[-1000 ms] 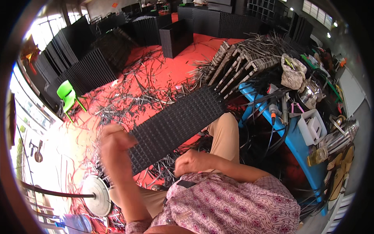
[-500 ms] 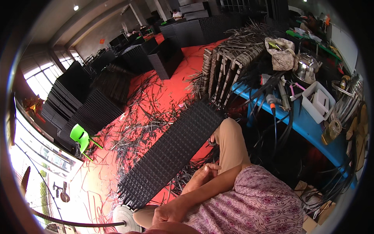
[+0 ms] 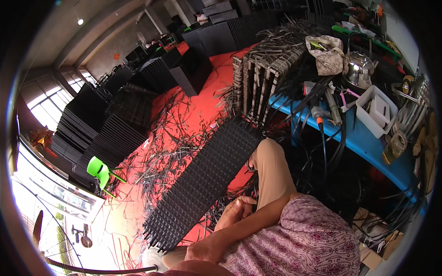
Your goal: The person trims excess strands from a black woven mat using a small blade. They repeatedly cut protruding edges, flip the mat to access different sides, and remove loose pieces by hand.
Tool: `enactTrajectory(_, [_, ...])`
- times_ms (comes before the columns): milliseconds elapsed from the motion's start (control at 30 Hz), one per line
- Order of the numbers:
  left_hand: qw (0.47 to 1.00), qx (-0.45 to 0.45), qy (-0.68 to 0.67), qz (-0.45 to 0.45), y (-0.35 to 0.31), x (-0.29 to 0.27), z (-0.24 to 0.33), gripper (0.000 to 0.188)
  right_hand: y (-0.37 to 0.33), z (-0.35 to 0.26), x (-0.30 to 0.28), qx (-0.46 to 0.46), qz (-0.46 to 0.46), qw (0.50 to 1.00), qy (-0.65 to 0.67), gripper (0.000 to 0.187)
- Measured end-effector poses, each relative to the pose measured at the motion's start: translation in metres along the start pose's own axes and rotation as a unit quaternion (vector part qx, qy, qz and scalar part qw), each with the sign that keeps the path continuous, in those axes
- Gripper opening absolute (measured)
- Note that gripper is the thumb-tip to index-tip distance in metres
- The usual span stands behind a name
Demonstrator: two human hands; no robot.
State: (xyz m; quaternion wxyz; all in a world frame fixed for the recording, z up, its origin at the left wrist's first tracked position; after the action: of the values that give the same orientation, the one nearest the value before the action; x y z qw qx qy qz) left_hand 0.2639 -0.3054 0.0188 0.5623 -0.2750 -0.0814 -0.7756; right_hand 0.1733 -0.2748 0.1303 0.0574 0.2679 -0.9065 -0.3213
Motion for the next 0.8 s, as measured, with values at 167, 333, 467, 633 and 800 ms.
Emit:
enactTrajectory(167, [1.000,-0.019,0.013,0.011,0.006,0.016,-0.001,0.052,-0.004,-0.009,0.000,0.020,0.022,1.000,0.001,0.032])
enactTrajectory(333, [1.000,-0.008,0.016,-0.007,0.005,0.023,0.002,0.051,-0.007,-0.010,-0.001,0.018,0.017,1.000,-0.007,0.034])
enactTrajectory(467, [1.000,0.012,0.005,-0.022,0.000,0.022,0.008,0.048,-0.007,-0.007,0.002,0.018,-0.001,0.999,-0.030,0.034])
enactTrajectory(633, [1.000,0.020,0.018,-0.013,-0.004,0.017,0.009,0.042,-0.007,-0.012,0.005,-0.008,0.014,1.000,0.000,0.034])
enactTrajectory(800, [0.998,-0.011,0.068,0.011,-0.009,0.029,0.019,0.049,-0.008,-0.012,0.007,-0.010,0.003,1.000,-0.026,0.033])
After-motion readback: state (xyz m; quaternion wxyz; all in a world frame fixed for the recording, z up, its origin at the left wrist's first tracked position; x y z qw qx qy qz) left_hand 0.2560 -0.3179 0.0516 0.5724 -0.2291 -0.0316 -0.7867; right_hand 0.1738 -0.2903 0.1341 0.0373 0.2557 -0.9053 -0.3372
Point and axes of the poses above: each hand's wrist, its own y-axis towards the middle knuckle, its own x-axis out of the palm, z = x × y, the point moved 6 cm from there along y, towards the middle knuckle, and after that the axes turned 1 degree about -x, right-handed, at the moved point
